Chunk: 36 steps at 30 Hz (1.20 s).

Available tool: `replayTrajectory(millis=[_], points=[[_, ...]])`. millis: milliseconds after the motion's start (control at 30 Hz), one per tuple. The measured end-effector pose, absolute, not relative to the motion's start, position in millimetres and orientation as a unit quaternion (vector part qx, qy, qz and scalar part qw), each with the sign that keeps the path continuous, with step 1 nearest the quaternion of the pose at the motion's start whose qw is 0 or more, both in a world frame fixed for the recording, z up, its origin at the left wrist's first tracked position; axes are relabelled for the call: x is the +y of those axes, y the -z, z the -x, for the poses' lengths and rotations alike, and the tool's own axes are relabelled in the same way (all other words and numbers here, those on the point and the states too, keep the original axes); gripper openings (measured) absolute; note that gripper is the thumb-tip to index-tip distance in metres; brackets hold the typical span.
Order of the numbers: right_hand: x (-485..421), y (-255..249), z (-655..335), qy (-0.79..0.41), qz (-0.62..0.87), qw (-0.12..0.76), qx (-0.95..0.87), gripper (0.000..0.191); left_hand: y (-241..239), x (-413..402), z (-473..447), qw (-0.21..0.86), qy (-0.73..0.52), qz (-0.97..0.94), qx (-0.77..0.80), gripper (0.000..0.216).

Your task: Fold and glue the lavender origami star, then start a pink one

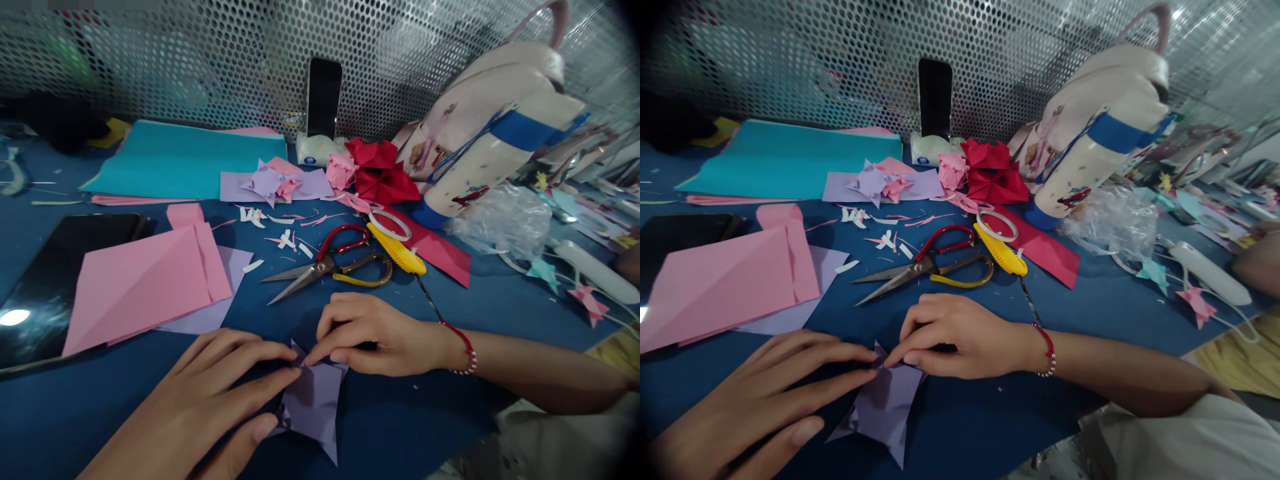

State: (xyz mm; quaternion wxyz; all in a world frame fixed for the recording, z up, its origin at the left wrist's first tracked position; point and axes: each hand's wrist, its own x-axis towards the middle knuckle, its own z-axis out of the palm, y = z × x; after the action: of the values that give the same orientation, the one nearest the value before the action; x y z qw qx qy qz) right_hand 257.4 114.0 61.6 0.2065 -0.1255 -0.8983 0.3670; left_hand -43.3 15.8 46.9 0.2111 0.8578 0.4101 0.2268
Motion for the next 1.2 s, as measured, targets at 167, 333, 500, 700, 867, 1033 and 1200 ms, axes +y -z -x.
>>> replayTrajectory(millis=[167,333,500,700,867,1033,1200], points=[[113.9,-61.3,-258.3,-0.368,0.134,0.187,-0.901,0.035,-46.9,14.9,43.3,0.213,-0.224,-0.852,0.423,0.038],[114.4,-61.9,-257.7,-0.370,0.127,0.203,-0.898,0.035,-48.4,16.3,42.2,0.212,-0.229,-0.856,0.412,0.037],[114.2,-62.4,-257.9,-0.370,0.133,0.196,-0.898,0.038,-47.1,16.7,42.2,0.206,-0.228,-0.858,0.411,0.039],[113.8,-61.7,-258.3,-0.368,0.136,0.190,-0.900,0.037,-48.0,16.7,41.5,0.204,-0.225,-0.859,0.411,0.039],[114.3,-62.3,-257.3,-0.369,0.132,0.203,-0.897,0.038,-48.1,16.6,41.0,0.203,-0.228,-0.859,0.412,0.039],[114.4,-61.8,-256.7,-0.370,0.125,0.212,-0.896,0.037,-48.4,15.7,40.1,0.198,-0.226,-0.860,0.413,0.039],[114.1,-60.8,-257.0,-0.373,0.130,0.208,-0.895,0.036,-49.9,17.1,37.9,0.189,-0.225,-0.865,0.408,0.037]])
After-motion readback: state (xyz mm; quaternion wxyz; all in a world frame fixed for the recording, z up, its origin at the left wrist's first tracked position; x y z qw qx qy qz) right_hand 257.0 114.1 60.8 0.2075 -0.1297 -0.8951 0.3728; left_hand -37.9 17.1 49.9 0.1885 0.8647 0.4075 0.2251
